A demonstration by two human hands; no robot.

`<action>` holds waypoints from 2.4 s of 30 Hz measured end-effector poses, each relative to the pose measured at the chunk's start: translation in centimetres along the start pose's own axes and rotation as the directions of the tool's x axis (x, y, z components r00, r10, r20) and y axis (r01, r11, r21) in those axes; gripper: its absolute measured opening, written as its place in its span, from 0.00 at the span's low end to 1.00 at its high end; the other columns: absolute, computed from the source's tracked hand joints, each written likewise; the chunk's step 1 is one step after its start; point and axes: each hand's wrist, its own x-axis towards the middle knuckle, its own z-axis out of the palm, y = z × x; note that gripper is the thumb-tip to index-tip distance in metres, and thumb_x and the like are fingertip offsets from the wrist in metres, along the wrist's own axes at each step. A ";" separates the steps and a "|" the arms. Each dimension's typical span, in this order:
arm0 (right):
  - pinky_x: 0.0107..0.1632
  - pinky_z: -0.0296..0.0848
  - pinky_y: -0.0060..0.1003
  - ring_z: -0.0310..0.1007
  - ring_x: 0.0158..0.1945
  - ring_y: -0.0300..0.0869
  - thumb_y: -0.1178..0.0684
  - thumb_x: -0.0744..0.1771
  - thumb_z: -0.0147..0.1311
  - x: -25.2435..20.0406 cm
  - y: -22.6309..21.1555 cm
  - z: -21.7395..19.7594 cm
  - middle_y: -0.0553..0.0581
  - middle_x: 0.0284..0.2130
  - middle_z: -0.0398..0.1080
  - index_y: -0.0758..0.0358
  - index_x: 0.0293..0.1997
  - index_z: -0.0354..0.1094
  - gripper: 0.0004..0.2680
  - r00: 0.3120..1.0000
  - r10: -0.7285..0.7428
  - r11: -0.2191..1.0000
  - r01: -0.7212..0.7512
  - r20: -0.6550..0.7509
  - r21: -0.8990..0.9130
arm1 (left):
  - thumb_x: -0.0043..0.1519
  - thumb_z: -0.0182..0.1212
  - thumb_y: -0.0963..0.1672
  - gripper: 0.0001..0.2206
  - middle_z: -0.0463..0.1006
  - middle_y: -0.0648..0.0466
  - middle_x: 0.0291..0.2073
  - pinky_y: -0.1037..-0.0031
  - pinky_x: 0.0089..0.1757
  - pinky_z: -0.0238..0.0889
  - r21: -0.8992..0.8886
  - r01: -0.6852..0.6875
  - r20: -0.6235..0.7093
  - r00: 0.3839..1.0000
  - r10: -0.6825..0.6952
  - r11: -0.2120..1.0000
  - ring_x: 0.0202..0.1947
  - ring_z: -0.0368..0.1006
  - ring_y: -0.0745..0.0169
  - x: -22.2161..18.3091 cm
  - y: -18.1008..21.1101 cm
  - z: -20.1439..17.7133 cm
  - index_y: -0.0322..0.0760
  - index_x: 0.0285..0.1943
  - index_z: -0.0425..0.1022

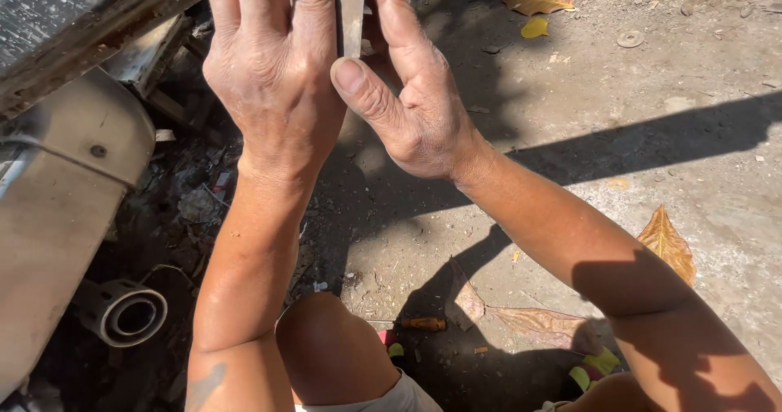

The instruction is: Sand the lower body panel of a car to remove rust.

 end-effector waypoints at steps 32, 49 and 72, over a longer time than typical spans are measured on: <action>0.45 0.73 0.38 0.76 0.56 0.61 0.66 0.78 0.44 -4.1 4.5 -19.8 0.84 0.61 0.70 0.75 0.78 0.50 0.16 0.973 -0.121 0.987 0.098 -0.194 -0.126 | 0.67 0.71 0.35 0.21 0.74 0.46 0.54 0.63 0.46 0.76 -0.001 -0.011 0.016 1.000 0.011 1.000 0.49 0.73 0.51 1.1 0.4 1.2 0.35 0.67 0.72; 0.43 0.72 0.31 0.74 0.47 0.51 0.67 0.75 0.48 -3.7 3.8 -17.9 0.76 0.52 0.72 0.79 0.71 0.54 0.15 0.974 -0.037 0.999 0.029 -0.225 -0.037 | 0.59 0.63 0.31 0.25 0.76 0.46 0.58 0.62 0.50 0.73 -0.384 -0.094 0.169 0.971 0.170 0.918 0.49 0.75 0.46 5.6 4.1 0.9 0.34 0.66 0.72; 0.43 0.71 0.30 0.75 0.44 0.48 0.67 0.75 0.49 -3.8 2.7 -20.5 0.73 0.49 0.73 0.79 0.69 0.57 0.13 0.958 -0.046 0.997 0.025 -0.283 -0.077 | 0.66 0.69 0.38 0.21 0.75 0.48 0.59 0.72 0.42 0.75 0.163 -0.260 0.065 0.965 0.253 0.952 0.47 0.76 0.58 7.4 5.9 3.1 0.31 0.67 0.69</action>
